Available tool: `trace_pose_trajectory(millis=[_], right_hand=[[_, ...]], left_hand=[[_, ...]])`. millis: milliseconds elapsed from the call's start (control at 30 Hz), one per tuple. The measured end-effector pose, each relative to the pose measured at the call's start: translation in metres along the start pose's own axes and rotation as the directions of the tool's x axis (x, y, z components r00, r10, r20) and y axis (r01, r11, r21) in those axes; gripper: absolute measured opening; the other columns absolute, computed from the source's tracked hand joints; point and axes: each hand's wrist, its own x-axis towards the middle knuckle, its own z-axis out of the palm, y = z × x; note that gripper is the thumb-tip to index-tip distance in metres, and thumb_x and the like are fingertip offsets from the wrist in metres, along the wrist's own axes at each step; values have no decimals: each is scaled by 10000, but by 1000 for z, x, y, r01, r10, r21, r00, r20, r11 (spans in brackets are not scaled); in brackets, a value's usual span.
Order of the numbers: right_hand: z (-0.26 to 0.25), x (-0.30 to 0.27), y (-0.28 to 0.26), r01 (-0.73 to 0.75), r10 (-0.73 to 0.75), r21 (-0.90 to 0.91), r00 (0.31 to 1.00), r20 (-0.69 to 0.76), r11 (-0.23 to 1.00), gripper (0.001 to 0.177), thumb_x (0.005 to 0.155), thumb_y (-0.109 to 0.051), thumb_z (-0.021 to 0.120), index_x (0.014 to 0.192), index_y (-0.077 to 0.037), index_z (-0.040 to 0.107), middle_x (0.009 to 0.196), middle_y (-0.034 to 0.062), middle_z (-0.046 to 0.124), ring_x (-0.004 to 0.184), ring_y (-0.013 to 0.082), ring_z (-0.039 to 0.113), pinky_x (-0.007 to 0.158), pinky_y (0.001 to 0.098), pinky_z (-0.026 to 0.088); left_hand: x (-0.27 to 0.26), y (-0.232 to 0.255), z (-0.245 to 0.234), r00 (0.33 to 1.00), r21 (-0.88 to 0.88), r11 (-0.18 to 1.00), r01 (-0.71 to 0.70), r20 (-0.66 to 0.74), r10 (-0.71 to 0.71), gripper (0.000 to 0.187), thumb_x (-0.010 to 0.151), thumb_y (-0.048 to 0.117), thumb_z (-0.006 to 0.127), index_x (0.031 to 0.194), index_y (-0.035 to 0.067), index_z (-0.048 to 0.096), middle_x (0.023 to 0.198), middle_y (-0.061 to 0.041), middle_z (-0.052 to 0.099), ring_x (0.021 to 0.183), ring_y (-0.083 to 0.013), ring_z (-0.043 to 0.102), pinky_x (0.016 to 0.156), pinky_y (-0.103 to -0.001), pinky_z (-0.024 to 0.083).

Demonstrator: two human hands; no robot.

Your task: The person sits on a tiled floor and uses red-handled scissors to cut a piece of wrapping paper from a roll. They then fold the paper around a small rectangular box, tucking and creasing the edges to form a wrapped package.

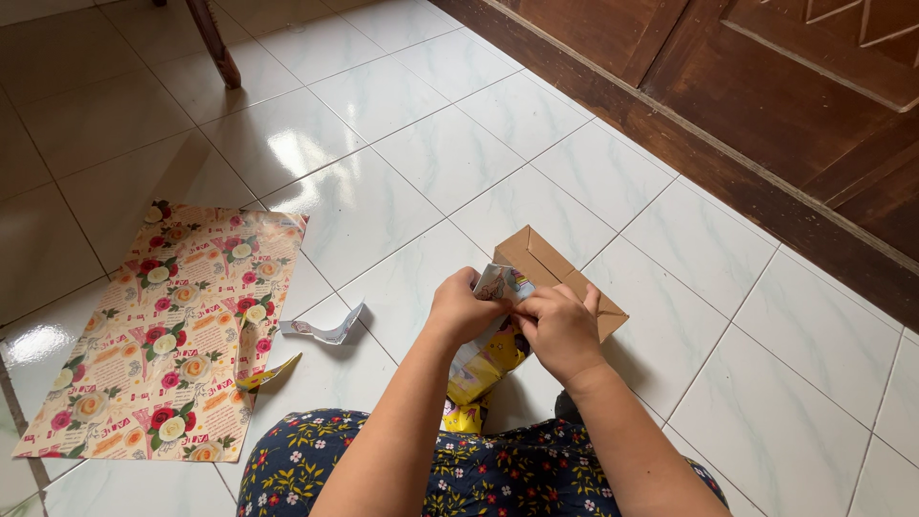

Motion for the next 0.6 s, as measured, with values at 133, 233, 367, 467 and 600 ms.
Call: trace_pose_trajectory(millis=[133, 233, 367, 467, 600], right_hand=[[-4, -1, -3, -7, 12, -51, 994, 105, 999, 117, 854, -257, 723, 843, -163, 793, 954, -89, 709, 1057, 154, 595, 1146, 678, 158], [-4, -7, -9, 9, -1, -68, 993, 118, 998, 133, 886, -253, 684, 895, -165, 783, 1004, -87, 696, 1114, 154, 575, 1147, 711, 161], [-3, -17, -11, 132, -128, -98, 991, 47, 986, 201, 870, -273, 664, 1001, -161, 768, 1080, -60, 656, 1158, 186, 544, 1105, 753, 161], [3, -26, -11, 152, -148, -141, 988, 35, 978, 270, 883, -272, 645, 1113, -178, 751, 1131, -53, 618, 1179, 187, 518, 1121, 768, 145], [8, -28, -2, 111, -112, 8, 991, 74, 994, 317, 878, -266, 655, 1175, -221, 756, 1194, -6, 580, 1236, 225, 440, 1127, 696, 147]], left_hand=[[5, -4, 4, 1000, 17, 1000, 19, -10, -18, 526, 615, 326, 880, 999, 32, 674, 979, -168, 755, 896, -259, 746, 785, -367, 591], [8, -8, 4, 1000, 4, 1000, -4, -4, 4, 515, 615, 319, 868, 997, 28, 680, 967, -169, 765, 895, -263, 759, 787, -367, 597], [11, -12, 2, 1000, 25, 999, -22, -13, 22, 496, 646, 313, 864, 1006, 35, 669, 972, -163, 754, 902, -260, 743, 793, -365, 586], [11, -14, 1, 999, -11, 999, -49, -5, 49, 444, 696, 299, 840, 1004, 35, 660, 958, -150, 754, 883, -247, 740, 779, -361, 584], [7, -16, -2, 999, -88, 996, -29, 15, 30, 376, 753, 289, 811, 991, 39, 663, 940, -130, 757, 857, -227, 742, 755, -357, 585]])
